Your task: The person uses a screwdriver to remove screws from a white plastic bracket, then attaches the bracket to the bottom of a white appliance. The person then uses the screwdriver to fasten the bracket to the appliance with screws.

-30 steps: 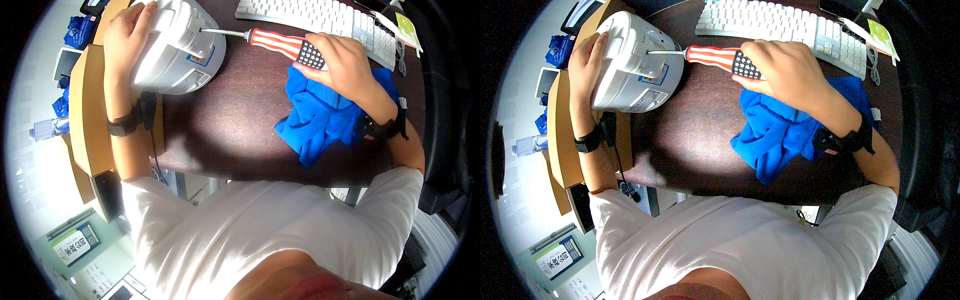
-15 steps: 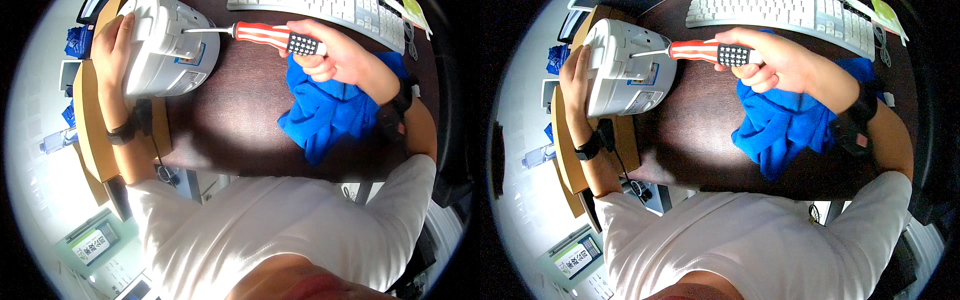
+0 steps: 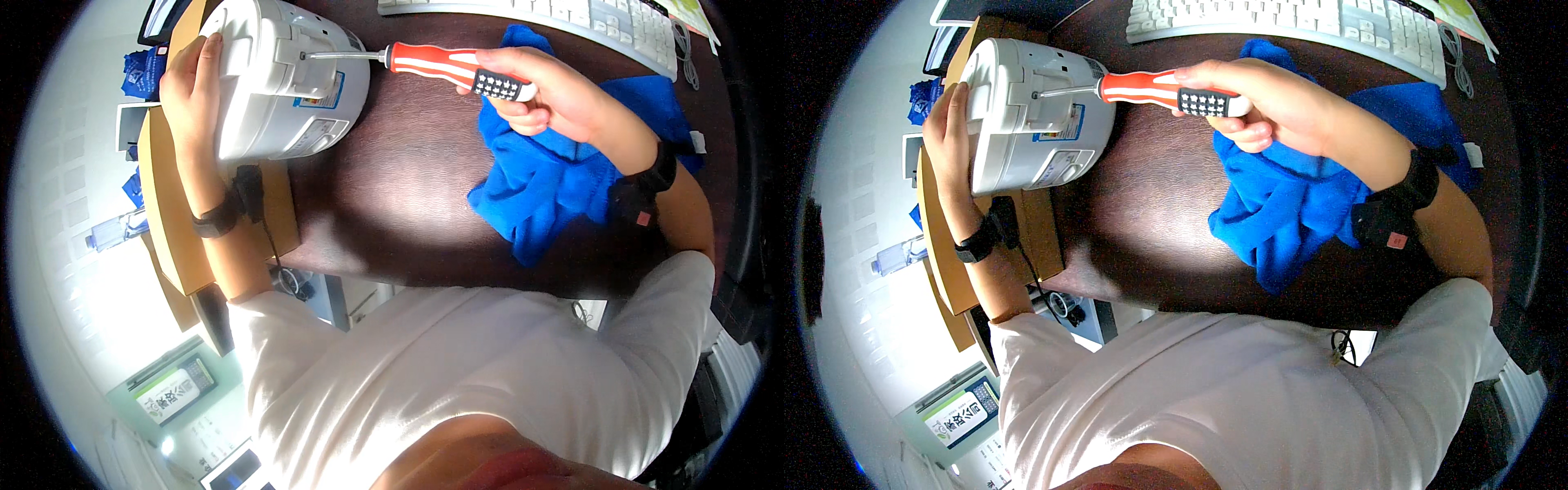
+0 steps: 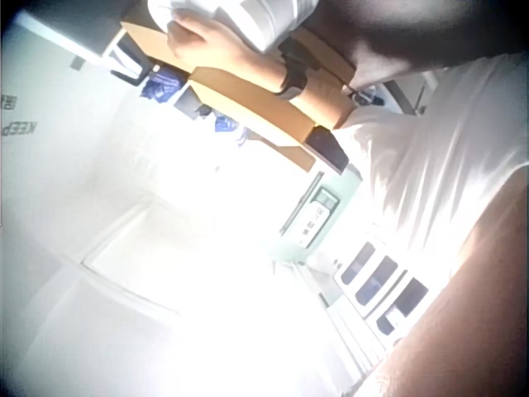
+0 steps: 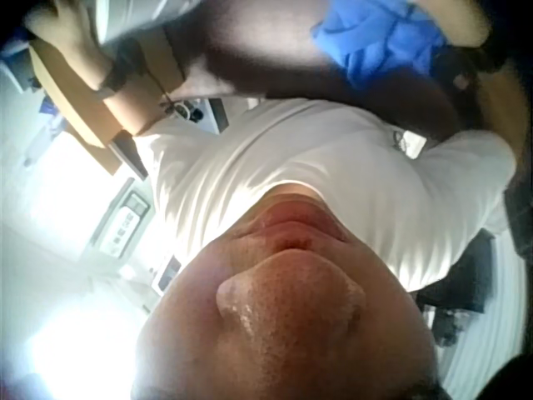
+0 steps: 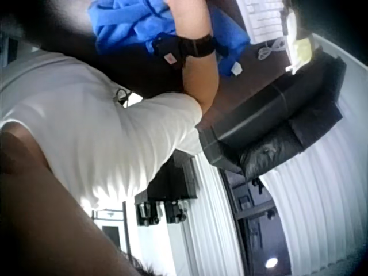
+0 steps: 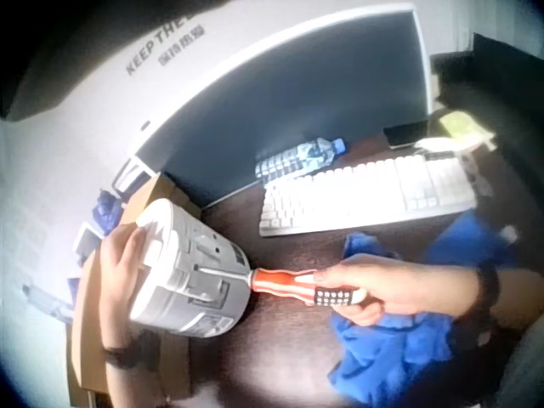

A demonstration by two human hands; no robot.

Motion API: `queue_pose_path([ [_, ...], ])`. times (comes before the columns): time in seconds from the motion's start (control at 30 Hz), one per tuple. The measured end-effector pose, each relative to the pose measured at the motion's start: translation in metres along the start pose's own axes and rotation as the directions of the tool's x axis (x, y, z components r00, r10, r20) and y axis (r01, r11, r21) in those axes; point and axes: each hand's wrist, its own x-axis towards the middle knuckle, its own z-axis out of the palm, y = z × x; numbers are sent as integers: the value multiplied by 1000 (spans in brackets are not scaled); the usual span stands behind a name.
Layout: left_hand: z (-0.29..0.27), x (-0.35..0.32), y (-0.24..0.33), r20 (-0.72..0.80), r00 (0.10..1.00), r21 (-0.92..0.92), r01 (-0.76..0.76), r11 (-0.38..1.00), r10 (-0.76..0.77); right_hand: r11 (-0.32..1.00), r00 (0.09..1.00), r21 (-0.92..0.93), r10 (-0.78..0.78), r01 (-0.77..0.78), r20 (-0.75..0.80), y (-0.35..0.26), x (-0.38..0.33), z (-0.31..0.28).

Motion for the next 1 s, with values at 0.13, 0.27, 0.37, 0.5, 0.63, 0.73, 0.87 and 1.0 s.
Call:
queue_pose_path([
  [0.13, 0, -1, 0, -22, 999, -5, -38, 999, 37, 998, 998, -34, -53, 54, 38, 0, 0, -5],
  [0.27, 0, -1, 4, -31, 999, -16, -9, 1000, 9, 994, 995, -56, -94, 93, -14, 0, -2, -4],
  [0.37, 1, -2, 6, -30, 999, -6, 16, 1000, -16, 988, 990, -70, -136, 134, -26, 2, -2, -6],
  [0.5, 1, -3, 5, -34, 999, -43, 29, 999, -31, 985, 988, -93, -150, 147, -27, 2, 0, -5],
  [0.63, 3, -5, 8, -47, 998, -57, 46, 997, -48, 989, 991, -82, -128, 126, -25, 2, 2, -7],
  [0.73, 2, -6, 14, -29, 997, -79, 64, 995, -67, 994, 995, -50, -102, 101, -10, -1, 1, -6],
  [0.87, 2, -5, 15, -12, 998, -90, 59, 994, -60, 992, 994, -61, -108, 108, 7, -3, 1, -4],
  [1.0, 3, -4, 11, -37, 999, -89, 23, 996, -27, 995, 995, -39, -95, 96, 14, 0, 5, -7],
])
